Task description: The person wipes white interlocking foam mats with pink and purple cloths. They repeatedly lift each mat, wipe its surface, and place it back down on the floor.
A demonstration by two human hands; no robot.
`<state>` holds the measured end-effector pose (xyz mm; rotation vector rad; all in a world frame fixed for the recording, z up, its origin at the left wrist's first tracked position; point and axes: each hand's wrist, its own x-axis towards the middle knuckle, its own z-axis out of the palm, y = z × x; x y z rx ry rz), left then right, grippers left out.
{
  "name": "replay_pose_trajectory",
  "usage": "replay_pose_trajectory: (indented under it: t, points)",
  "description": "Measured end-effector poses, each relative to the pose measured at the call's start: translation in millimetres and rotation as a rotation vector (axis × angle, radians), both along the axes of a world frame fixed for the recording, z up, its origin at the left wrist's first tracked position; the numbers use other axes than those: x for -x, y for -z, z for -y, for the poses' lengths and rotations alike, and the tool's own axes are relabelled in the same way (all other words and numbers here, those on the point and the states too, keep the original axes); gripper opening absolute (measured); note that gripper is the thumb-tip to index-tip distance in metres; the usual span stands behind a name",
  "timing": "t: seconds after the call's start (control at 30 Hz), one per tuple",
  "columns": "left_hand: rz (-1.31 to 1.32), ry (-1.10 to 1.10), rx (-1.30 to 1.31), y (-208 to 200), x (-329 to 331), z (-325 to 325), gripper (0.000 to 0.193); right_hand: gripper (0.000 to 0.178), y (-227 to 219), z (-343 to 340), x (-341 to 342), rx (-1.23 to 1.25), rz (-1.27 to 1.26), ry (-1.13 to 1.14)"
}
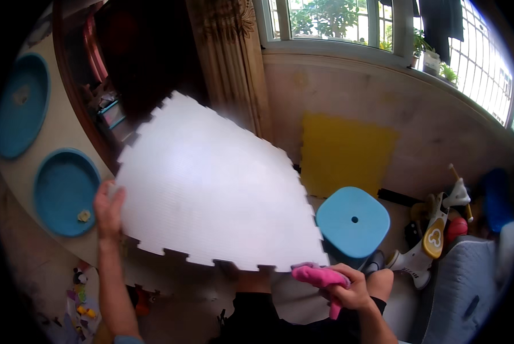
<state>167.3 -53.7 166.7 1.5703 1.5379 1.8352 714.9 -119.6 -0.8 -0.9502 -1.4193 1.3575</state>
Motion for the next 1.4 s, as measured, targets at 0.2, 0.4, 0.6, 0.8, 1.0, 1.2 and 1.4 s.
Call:
replay_pose_trajectory:
  t: [0.2, 0.4, 0.6, 0.8, 1.0, 1.2, 1.4]
  points:
    - [-0.364, -0.362, -0.066, -104, 101, 115, 0.018, 0.039, 57, 12, -3, 0.126, -0.032, 0.291]
    - [-0.726, -0.707, 0.076, -64, 88, 111, 0.022, 0.035, 50, 18, -7, 0.383, -0.219, 0.336]
    - [-0.799, -0.731, 0.323, 72, 99, 51, 0.034, 0.034, 59, 15, -9, 0.246, -0.150, 0.402]
    - [-0.840, -0.850, 0.748, 179, 129, 60, 0.043, 0.034, 85, 18, -23, 0.274, -0.091, 0.414]
    - [-0.919, -0.902, 0.840, 175, 131, 82, 0.051, 0.034, 85, 4, -30, 0.376, -0.177, 0.436]
    - [-0.970, -0.776, 0.659, 151, 89, 52, 0.058, 0.038, 64, -37, -15, 0.301, -0.143, 0.348]
    - [-1.086, -0.299, 0.212, 143, -37, -87, 0.051, 0.038, 20, -88, -16, 0.294, -0.288, 0.248]
